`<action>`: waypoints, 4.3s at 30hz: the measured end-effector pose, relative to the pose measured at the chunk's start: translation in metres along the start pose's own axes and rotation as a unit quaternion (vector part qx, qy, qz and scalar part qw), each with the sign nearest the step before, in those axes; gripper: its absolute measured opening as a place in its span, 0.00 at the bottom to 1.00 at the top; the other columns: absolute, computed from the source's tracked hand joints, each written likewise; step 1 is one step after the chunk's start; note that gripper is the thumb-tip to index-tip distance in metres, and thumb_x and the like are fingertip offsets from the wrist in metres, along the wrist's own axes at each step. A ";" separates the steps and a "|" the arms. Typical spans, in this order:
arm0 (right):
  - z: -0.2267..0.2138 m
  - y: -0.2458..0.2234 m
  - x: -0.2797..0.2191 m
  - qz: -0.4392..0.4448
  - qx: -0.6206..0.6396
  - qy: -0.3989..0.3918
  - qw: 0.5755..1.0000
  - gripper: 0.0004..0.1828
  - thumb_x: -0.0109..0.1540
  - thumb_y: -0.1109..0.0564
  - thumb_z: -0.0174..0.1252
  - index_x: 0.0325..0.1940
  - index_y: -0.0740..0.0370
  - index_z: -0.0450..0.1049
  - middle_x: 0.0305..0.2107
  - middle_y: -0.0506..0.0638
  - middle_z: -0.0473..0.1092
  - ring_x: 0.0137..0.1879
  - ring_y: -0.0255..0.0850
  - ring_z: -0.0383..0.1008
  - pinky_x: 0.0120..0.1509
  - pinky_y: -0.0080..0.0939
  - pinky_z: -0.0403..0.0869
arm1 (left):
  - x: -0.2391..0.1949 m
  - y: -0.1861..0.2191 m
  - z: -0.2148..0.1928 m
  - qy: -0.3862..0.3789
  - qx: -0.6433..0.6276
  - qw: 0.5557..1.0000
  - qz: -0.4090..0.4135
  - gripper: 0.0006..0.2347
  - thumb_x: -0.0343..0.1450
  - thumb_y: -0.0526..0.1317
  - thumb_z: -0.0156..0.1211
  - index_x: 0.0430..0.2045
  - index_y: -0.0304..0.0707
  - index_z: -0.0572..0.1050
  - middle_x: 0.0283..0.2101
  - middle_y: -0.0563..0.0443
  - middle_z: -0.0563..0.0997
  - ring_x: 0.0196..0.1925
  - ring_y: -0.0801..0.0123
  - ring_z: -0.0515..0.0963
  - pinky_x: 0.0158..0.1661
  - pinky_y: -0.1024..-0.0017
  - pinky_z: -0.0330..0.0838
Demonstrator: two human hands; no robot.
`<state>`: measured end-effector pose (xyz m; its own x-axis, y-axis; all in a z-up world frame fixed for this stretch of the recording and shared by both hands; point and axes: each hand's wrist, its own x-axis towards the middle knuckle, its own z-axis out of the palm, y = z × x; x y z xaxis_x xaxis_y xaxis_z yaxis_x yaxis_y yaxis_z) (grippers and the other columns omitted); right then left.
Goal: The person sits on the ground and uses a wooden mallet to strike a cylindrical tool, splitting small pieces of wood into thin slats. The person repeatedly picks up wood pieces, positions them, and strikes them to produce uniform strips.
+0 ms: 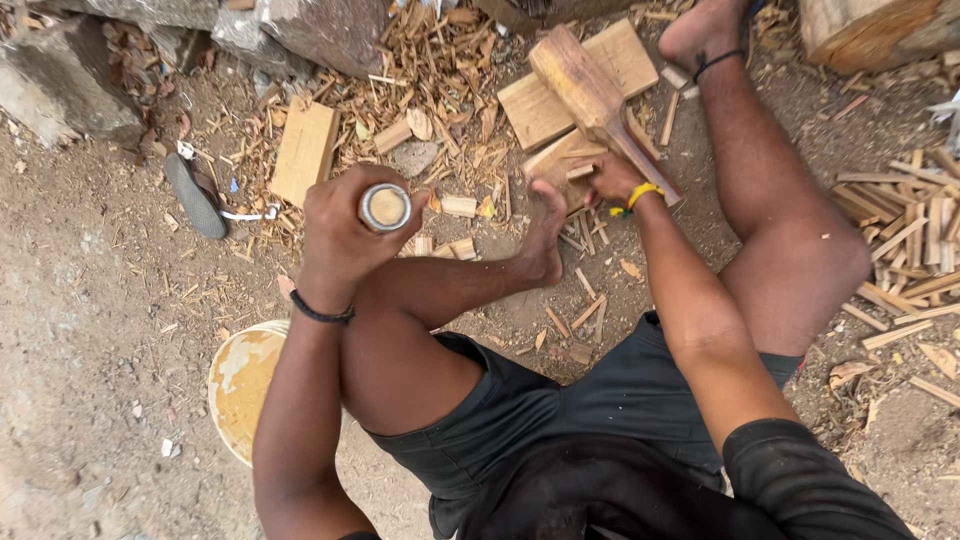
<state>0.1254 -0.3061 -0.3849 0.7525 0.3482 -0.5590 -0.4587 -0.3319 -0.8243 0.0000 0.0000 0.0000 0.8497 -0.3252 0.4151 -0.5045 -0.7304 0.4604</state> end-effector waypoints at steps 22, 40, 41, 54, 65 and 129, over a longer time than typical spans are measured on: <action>0.068 0.038 0.035 -0.224 -0.146 0.267 0.926 0.21 0.51 0.73 0.54 0.45 0.62 0.82 0.39 0.65 0.78 0.46 0.59 0.80 0.54 0.51 0.76 | -0.030 -0.050 -0.013 0.005 0.102 0.994 -0.034 0.13 0.70 0.41 0.78 0.35 0.38 0.76 0.32 0.47 0.83 0.33 0.62 0.85 0.35 0.68 0.77; 0.021 0.003 -0.033 -0.331 -0.172 0.336 0.865 0.11 0.63 0.63 0.59 0.49 0.59 0.80 0.47 0.58 0.77 0.54 0.53 0.79 0.59 0.47 0.75 | -0.010 -0.055 0.004 -0.005 0.024 1.000 0.009 0.13 0.71 0.40 0.79 0.36 0.36 0.77 0.32 0.47 0.83 0.35 0.63 0.85 0.35 0.68 0.77; 0.010 -0.004 -0.045 -0.319 -0.124 0.360 0.868 0.13 0.64 0.64 0.55 0.49 0.58 0.80 0.47 0.56 0.77 0.52 0.50 0.79 0.57 0.44 0.76 | -0.001 -0.050 0.009 0.002 0.012 1.000 0.023 0.13 0.70 0.39 0.79 0.37 0.35 0.77 0.33 0.47 0.82 0.35 0.62 0.85 0.35 0.67 0.76; -0.064 0.078 -0.050 -0.022 -0.273 0.279 0.920 0.42 0.62 0.26 0.61 0.61 0.66 0.73 0.43 0.71 0.74 0.51 0.64 0.77 0.56 0.57 0.72 | 0.102 -0.030 0.204 0.095 -0.514 0.852 0.003 0.12 0.71 0.37 0.75 0.39 0.35 0.74 0.39 0.55 0.83 0.43 0.71 0.85 0.47 0.70 0.84; -0.055 0.019 -0.079 -0.010 -0.119 0.173 0.978 0.32 0.61 0.42 0.68 0.59 0.69 0.72 0.35 0.56 0.76 0.27 0.36 0.77 0.27 0.39 0.73 | 0.076 -0.042 0.244 0.041 -0.408 0.911 0.041 0.11 0.69 0.35 0.73 0.37 0.35 0.74 0.35 0.50 0.81 0.40 0.71 0.85 0.44 0.71 0.79; -0.145 -0.006 -0.376 -0.304 -0.083 0.577 0.754 0.19 0.68 0.48 0.56 0.50 0.68 0.75 0.37 0.61 0.77 0.38 0.48 0.81 0.42 0.43 0.81 | 0.074 -0.053 0.260 0.080 -0.408 0.909 0.025 0.17 0.67 0.43 0.75 0.44 0.36 0.75 0.37 0.49 0.85 0.41 0.68 0.87 0.44 0.67 0.80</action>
<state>-0.0862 -0.5621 -0.1567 0.7538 -0.4820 0.4466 0.1302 -0.5566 -0.8205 0.1295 -0.1420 -0.1977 0.8225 -0.2062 0.5300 -0.5428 -0.0066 0.8398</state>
